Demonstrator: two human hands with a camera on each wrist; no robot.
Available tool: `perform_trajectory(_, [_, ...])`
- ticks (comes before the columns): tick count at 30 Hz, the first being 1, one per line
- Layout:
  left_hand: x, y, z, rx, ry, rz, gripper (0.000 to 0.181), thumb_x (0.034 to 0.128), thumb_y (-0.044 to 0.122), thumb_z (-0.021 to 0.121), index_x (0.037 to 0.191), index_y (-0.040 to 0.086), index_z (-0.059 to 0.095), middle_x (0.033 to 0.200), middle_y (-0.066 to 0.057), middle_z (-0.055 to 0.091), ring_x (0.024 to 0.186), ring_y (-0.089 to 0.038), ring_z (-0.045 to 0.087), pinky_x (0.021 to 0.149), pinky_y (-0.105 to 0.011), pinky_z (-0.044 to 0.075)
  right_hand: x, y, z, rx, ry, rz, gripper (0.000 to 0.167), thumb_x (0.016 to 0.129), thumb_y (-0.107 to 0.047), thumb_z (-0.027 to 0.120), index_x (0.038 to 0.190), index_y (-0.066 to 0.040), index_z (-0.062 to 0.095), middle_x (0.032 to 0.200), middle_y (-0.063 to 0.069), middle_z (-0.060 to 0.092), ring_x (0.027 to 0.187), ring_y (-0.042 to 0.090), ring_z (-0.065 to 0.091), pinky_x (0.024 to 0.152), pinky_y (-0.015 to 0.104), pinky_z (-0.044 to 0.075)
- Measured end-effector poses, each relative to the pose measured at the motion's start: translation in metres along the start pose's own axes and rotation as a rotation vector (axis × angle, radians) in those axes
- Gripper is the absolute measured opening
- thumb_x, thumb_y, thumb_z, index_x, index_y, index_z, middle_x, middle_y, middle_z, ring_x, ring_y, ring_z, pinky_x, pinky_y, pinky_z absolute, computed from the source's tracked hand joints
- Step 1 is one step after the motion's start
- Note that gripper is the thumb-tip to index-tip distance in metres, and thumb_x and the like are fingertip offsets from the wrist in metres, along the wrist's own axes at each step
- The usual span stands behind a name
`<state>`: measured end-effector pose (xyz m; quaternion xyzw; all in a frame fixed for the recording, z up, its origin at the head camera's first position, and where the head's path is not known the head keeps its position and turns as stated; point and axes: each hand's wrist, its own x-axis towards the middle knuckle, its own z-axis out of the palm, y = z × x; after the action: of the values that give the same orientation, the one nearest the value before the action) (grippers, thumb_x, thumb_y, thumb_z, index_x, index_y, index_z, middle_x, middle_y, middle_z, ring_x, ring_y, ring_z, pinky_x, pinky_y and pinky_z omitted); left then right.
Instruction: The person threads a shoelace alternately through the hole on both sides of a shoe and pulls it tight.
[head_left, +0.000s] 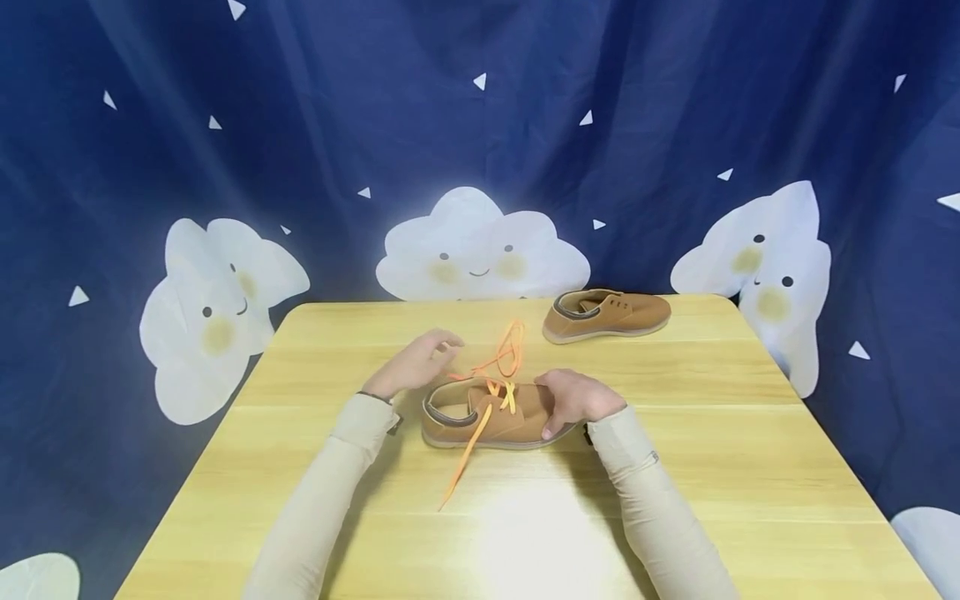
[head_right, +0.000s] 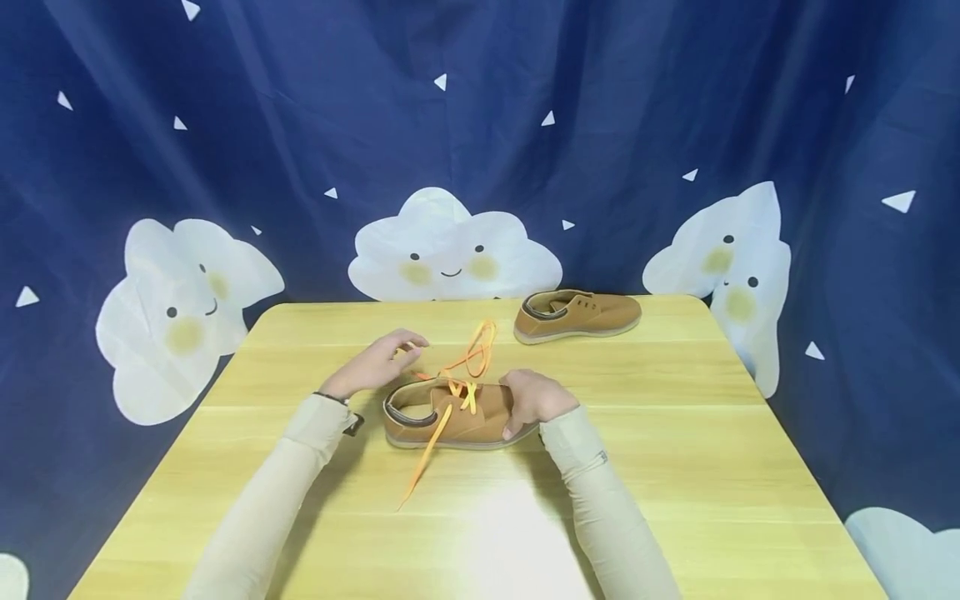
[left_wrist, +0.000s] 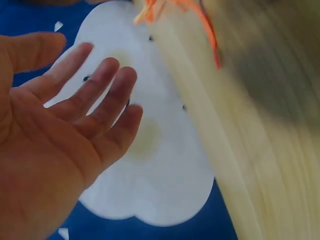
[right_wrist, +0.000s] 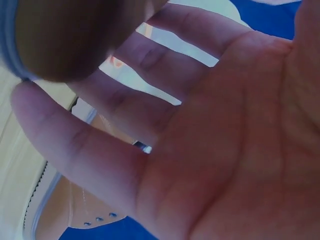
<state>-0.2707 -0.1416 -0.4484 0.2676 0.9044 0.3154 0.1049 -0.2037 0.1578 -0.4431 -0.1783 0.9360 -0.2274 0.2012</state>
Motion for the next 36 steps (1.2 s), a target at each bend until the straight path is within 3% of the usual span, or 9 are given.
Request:
perform_trajectory(4, [-0.019,-0.005,-0.011,0.011,0.045,-0.013,0.043,0.1082,0.015,0.043,0.148,0.001,0.049,0.148,-0.022,0.054,0.126,-0.039,0.059,0.103,-0.053,0.053,-0.009,0.012,-0.011,0.049,0.010,0.022,0.104,0.072,-0.017,0.095,0.154,0.008,0.037,0.155,0.028,0.048,0.144,0.044,0.046,0.120,0.054,0.039])
perform_trajectory(8, [-0.042,-0.010,-0.011,0.027,0.037,-0.060,0.046,0.1047,0.008,0.046,0.150,0.002,0.047,0.144,-0.021,0.058,0.117,-0.035,0.064,0.095,-0.047,0.057,-0.019,0.028,-0.017,0.070,0.030,0.032,0.107,0.075,-0.016,0.093,0.157,0.008,0.030,0.153,0.033,0.046,0.142,0.048,0.046,0.118,0.057,0.040])
perform_trajectory(10, [-0.055,-0.013,-0.006,0.021,0.008,-0.088,0.049,0.1023,0.004,0.049,0.151,0.002,0.045,0.145,-0.022,0.057,0.111,-0.032,0.067,0.090,-0.043,0.059,-0.022,0.034,-0.015,0.080,0.037,0.015,0.108,0.074,-0.015,0.093,0.157,0.010,0.029,0.150,0.034,0.049,0.137,0.047,0.051,0.116,0.057,0.042])
perform_trajectory(13, [-0.073,-0.016,0.007,-0.003,-0.039,-0.088,0.060,0.0953,-0.001,0.056,0.154,0.001,0.042,0.149,-0.025,0.052,0.105,-0.029,0.069,0.088,-0.042,0.060,-0.024,0.040,-0.005,0.145,0.043,-0.005,0.109,0.074,-0.010,0.092,0.157,0.011,0.026,0.146,0.032,0.053,0.114,0.040,0.067,0.108,0.054,0.050])
perform_trajectory(16, [-0.086,-0.017,0.022,-0.032,-0.058,-0.060,0.072,0.0897,0.002,0.068,0.156,0.005,0.040,0.153,-0.022,0.049,0.113,-0.028,0.066,0.097,-0.047,0.058,-0.024,0.043,0.006,0.172,0.067,-0.026,0.108,0.072,-0.010,0.093,0.156,0.013,0.028,0.145,0.030,0.055,0.107,0.032,0.069,0.107,0.051,0.052])
perform_trajectory(20, [-0.092,-0.015,0.037,-0.066,-0.060,-0.014,0.081,0.0869,0.014,0.080,0.156,0.012,0.039,0.150,-0.016,0.051,0.112,-0.026,0.063,0.096,-0.049,0.057,-0.026,0.045,0.018,0.168,0.121,-0.041,0.100,0.071,-0.012,0.095,0.150,0.014,0.039,0.144,0.030,0.058,0.119,0.032,0.065,0.111,0.052,0.049])
perform_trajectory(27, [-0.093,-0.017,0.045,-0.089,0.024,0.018,0.083,0.0869,0.033,0.083,0.155,0.014,0.041,0.150,-0.011,0.055,0.116,-0.024,0.063,0.102,-0.048,0.054,-0.023,0.045,0.025,0.177,0.187,-0.077,0.070,0.073,-0.007,0.093,0.133,0.009,0.061,0.122,0.017,0.072,0.103,0.021,0.067,0.094,0.041,0.057])
perform_trajectory(33, [-0.104,-0.029,0.029,-0.100,0.040,-0.045,0.088,0.0852,0.040,0.084,0.156,0.011,0.039,0.148,-0.015,0.055,0.089,-0.014,0.064,0.077,-0.028,0.056,-0.014,0.025,0.027,0.185,0.214,-0.059,0.078,0.073,-0.011,0.093,0.139,0.011,0.057,0.134,0.023,0.068,0.115,0.027,0.068,0.100,0.043,0.056])
perform_trajectory(36, [-0.110,-0.034,0.013,-0.083,0.063,-0.074,0.089,0.0843,0.038,0.085,0.155,0.007,0.039,0.147,-0.019,0.054,0.090,-0.015,0.066,0.076,-0.028,0.056,-0.006,0.010,0.024,0.187,0.244,-0.053,0.081,0.073,-0.013,0.094,0.140,0.011,0.056,0.138,0.024,0.065,0.119,0.030,0.068,0.103,0.044,0.055])
